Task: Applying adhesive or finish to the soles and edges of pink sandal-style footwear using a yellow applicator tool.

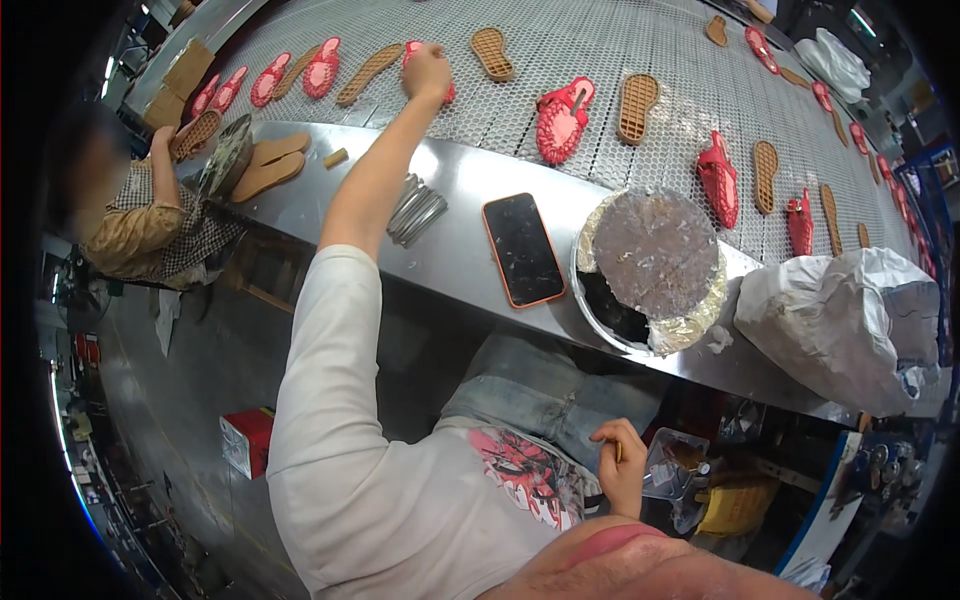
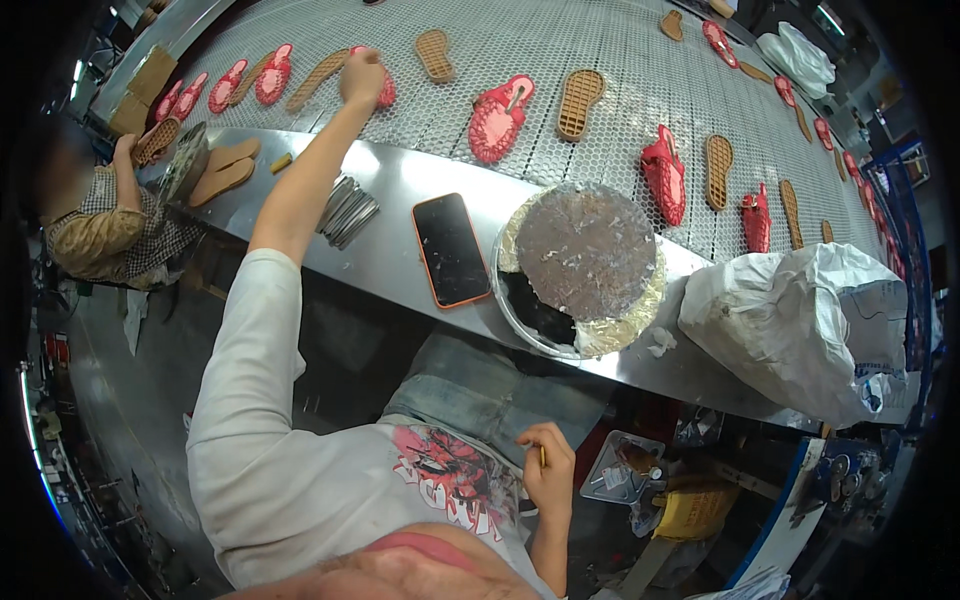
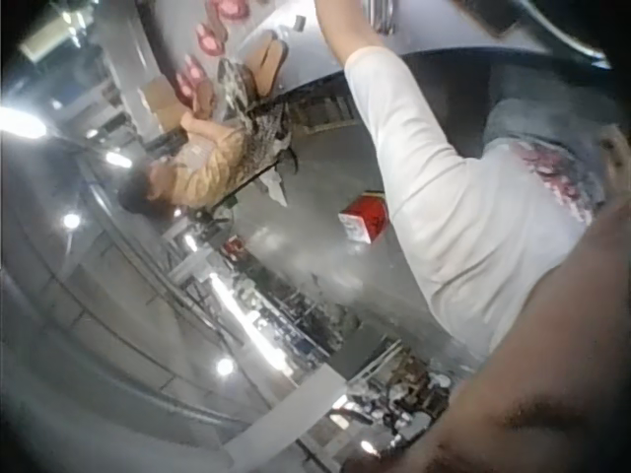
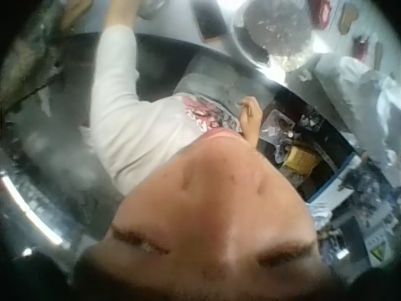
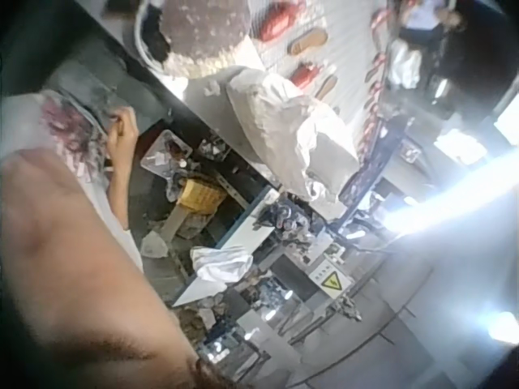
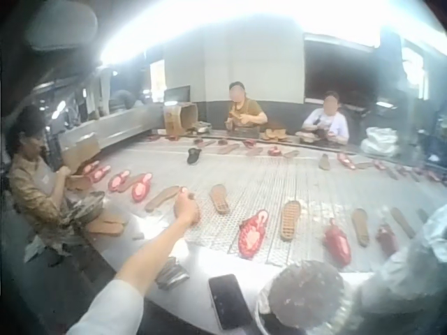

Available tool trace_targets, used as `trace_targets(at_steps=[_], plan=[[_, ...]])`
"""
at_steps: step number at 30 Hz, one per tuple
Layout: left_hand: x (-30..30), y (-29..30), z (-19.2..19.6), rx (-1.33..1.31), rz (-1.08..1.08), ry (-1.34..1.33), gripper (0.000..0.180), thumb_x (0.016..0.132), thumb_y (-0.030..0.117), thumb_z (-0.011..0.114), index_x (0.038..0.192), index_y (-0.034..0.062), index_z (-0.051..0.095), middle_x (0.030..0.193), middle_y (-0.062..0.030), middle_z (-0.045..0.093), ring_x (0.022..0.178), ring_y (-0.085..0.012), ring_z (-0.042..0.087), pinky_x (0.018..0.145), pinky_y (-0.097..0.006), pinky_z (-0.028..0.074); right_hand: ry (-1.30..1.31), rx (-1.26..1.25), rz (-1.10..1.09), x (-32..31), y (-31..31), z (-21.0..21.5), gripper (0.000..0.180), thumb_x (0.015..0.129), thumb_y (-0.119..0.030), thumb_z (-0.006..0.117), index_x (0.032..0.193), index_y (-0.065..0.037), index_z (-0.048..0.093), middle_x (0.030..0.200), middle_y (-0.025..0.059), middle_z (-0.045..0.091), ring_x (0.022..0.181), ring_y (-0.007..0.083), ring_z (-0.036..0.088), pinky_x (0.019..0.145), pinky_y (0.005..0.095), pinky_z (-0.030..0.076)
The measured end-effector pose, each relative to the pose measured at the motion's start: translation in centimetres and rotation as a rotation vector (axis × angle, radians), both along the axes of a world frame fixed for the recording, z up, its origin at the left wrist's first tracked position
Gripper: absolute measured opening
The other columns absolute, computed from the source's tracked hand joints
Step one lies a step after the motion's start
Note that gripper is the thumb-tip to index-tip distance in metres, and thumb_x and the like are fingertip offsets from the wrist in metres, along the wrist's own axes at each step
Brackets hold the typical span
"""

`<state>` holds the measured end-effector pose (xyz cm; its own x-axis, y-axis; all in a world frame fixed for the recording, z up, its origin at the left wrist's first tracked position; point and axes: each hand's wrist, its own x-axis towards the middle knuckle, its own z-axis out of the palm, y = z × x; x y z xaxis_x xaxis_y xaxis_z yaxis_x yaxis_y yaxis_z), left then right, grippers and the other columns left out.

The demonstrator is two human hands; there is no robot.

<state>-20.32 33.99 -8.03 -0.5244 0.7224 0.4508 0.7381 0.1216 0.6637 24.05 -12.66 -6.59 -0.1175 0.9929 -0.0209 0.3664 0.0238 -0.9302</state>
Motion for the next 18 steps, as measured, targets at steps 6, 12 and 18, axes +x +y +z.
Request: trace_targets(at_steps=[6,12,18], plan=[[-8.6,3.7,-3.5,-0.097,0.195,-0.491,0.027,0.088,0.02,0.059,0.105,0.0021,0.069,0.085,-0.0155,0.07,0.069,-0.0267,0.069,0.062,-0.039,0.056,-0.065,-0.07,-0.057,0.3,-2.5,-0.5,0.02,0.074,0.014,0.048,0.084,0.004,0.062,0.081,0.0132,0.061,0.069,0.0232,0.059,0.064,0.0279,0.045],[-6.4,4.7,-4.2,-0.162,-0.138,-0.968,0.02,0.088,0.025,0.072,0.085,0.0062,0.065,0.069,-0.0031,0.06,0.048,-0.0115,0.05,0.042,-0.028,0.045,-0.136,-0.095,-0.111,-0.7,-2.7,0.3,0.021,0.074,0.013,0.049,0.086,0.003,0.063,0.081,0.0125,0.061,0.071,0.0223,0.06,0.063,0.0287,0.044],[-4.0,-2.5,2.3,0.003,-0.425,-0.817,0.015,0.089,0.02,0.072,0.086,0.0054,0.068,0.072,-0.0005,0.064,0.052,-0.0066,0.05,0.046,-0.023,0.041,-0.096,0.125,-0.02,-2.3,1.1,2.7,0.026,0.073,0.014,0.051,0.091,0.001,0.064,0.095,0.014,0.062,0.079,0.024,0.062,0.068,0.0283,0.047]])
